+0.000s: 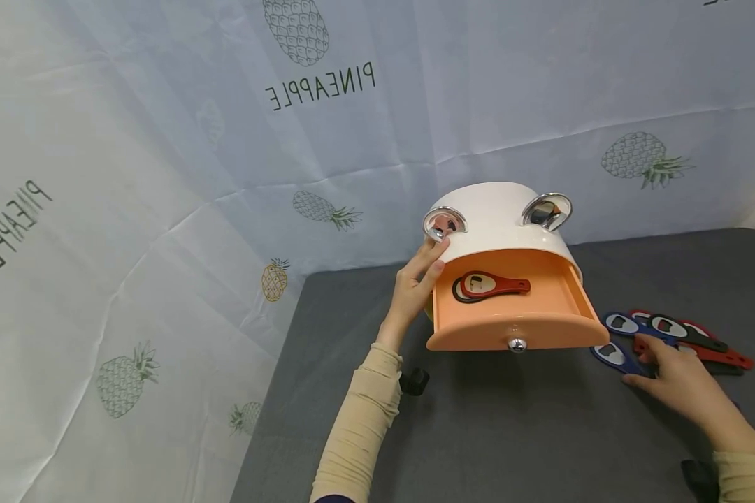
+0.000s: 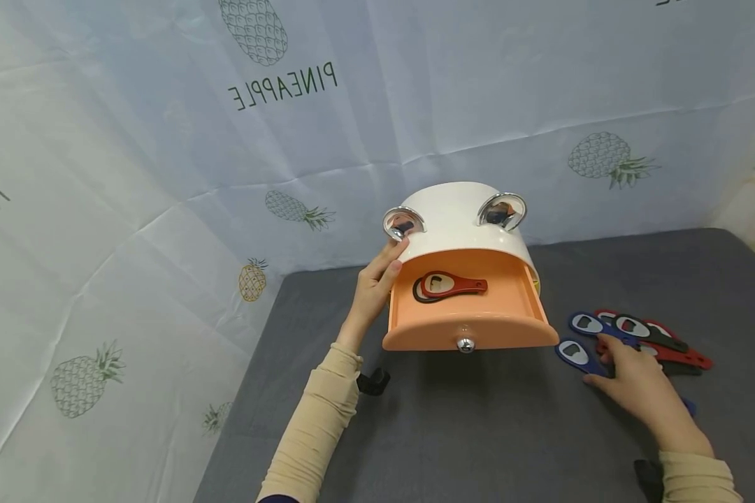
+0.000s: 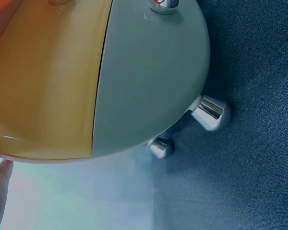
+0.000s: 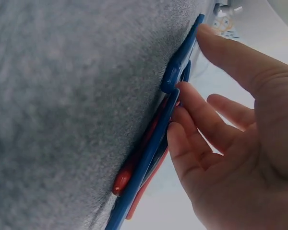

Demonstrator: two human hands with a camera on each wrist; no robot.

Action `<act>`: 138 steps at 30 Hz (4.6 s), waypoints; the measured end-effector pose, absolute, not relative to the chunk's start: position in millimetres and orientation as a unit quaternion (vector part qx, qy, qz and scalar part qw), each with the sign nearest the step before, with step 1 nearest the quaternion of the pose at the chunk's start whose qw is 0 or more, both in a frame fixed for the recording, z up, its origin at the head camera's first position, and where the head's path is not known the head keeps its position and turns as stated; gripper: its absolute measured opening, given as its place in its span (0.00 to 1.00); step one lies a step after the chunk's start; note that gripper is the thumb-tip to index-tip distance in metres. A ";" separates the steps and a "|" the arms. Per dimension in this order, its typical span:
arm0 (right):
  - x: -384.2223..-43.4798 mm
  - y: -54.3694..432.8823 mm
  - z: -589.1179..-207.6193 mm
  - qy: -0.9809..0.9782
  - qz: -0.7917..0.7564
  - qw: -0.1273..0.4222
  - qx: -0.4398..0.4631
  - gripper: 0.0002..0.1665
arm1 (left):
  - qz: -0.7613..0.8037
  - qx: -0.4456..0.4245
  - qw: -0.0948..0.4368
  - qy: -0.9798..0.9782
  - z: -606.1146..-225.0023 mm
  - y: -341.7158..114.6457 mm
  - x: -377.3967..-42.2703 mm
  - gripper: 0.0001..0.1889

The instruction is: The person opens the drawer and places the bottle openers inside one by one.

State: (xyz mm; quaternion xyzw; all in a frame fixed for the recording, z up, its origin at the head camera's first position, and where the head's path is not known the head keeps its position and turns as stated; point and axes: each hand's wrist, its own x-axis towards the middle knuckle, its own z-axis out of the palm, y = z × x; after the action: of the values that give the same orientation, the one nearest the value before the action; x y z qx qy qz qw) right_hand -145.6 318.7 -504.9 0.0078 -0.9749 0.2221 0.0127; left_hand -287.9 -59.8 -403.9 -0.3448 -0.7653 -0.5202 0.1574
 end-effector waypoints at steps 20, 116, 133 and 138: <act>-145.8 315.0 -501.2 -0.976 0.215 0.002 0.025 0.32 | -0.513 -0.341 0.156 -0.772 -404.3 -60.3 -287.2 0.33; -145.7 243.4 -371.4 -0.793 0.507 0.308 0.138 0.26 | -0.508 -0.330 0.155 -0.780 -403.3 -60.7 -285.2 0.34; -159.1 229.9 -366.4 -0.808 0.481 0.266 0.209 0.25 | -0.504 -0.327 0.153 -0.785 -402.3 -59.3 -286.6 0.35; -163.6 225.0 -365.3 -0.822 0.475 0.239 0.203 0.22 | -0.504 -0.331 0.158 -0.782 -403.0 -59.8 -287.8 0.34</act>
State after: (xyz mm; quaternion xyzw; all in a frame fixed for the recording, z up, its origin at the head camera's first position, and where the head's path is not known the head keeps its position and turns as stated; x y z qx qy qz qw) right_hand -163.6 225.0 -365.3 0.2033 -0.8220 0.4754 0.2388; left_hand -287.8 -59.8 -403.0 -0.3308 -0.7818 -0.5043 0.1585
